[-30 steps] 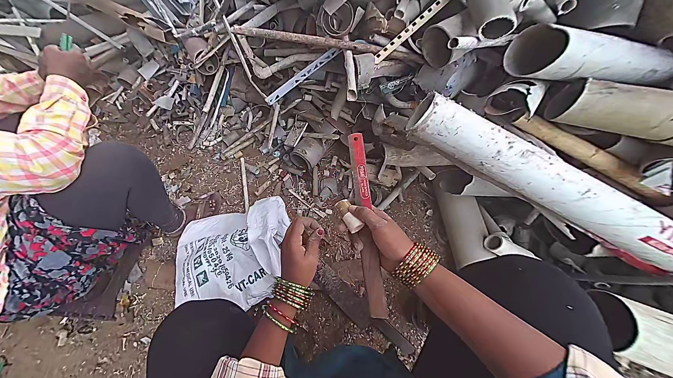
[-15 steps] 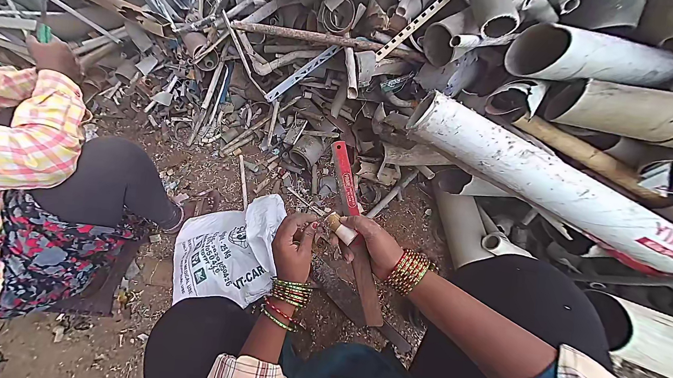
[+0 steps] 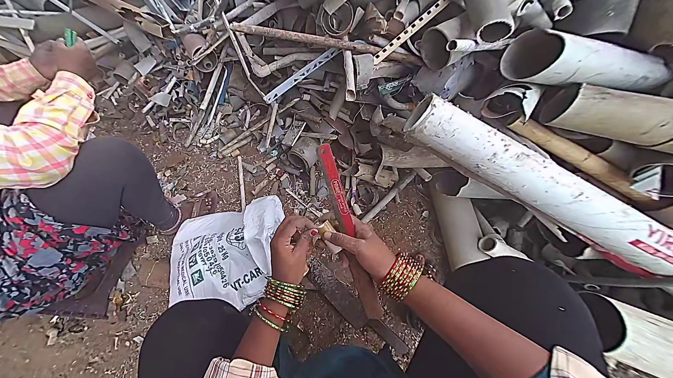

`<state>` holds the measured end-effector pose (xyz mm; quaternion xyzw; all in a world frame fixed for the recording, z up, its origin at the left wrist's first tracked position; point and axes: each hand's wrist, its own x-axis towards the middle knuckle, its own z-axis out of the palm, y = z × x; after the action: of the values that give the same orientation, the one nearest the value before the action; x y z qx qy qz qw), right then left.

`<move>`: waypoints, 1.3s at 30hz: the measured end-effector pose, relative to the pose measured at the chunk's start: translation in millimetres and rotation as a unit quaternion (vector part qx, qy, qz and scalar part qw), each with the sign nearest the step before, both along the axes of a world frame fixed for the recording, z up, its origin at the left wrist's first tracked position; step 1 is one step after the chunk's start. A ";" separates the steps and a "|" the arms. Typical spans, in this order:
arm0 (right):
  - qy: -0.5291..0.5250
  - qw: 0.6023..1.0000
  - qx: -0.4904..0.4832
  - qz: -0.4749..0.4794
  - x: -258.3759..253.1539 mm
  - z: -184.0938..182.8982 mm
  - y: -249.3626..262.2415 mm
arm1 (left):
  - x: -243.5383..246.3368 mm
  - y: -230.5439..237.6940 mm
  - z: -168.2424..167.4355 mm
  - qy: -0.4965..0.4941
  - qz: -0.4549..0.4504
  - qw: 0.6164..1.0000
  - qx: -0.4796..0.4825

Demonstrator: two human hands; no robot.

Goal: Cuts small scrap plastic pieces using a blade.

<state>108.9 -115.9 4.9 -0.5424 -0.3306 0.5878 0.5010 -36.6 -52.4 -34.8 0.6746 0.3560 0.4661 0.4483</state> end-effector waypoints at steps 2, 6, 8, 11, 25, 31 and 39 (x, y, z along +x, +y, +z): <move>-0.011 1.000 0.006 0.012 0.6 -0.8 -0.4 | -0.8 0.1 1.2 -0.002 -0.004 1.000 -0.023; -0.004 1.000 0.010 0.007 1.5 -0.7 -0.8 | 0.4 0.1 1.1 -0.029 -0.004 0.999 -0.043; -0.005 1.000 0.013 0.002 1.9 -1.5 -0.2 | 0.3 1.8 1.1 -0.035 0.006 0.999 -0.038; -0.001 1.000 0.023 -0.006 1.4 -3.2 0.3 | -2.4 5.7 -1.4 -0.021 0.012 1.000 0.003; -0.028 0.999 0.022 0.038 0.8 -7.3 -0.2 | 0.4 4.8 -5.7 0.041 0.006 0.998 0.050; -0.041 0.999 -0.015 0.006 0.0 -1.8 1.8 | -1.5 5.6 -2.4 0.023 0.000 1.000 -0.011; -0.068 0.996 -0.054 -0.017 0.6 -1.1 2.4 | -0.8 3.2 -2.7 0.019 -0.056 0.998 0.017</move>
<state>109.5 -113.5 3.8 -0.6131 -0.3221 0.5581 0.4571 -37.4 -49.1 -37.5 0.7098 0.3178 0.4336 0.4552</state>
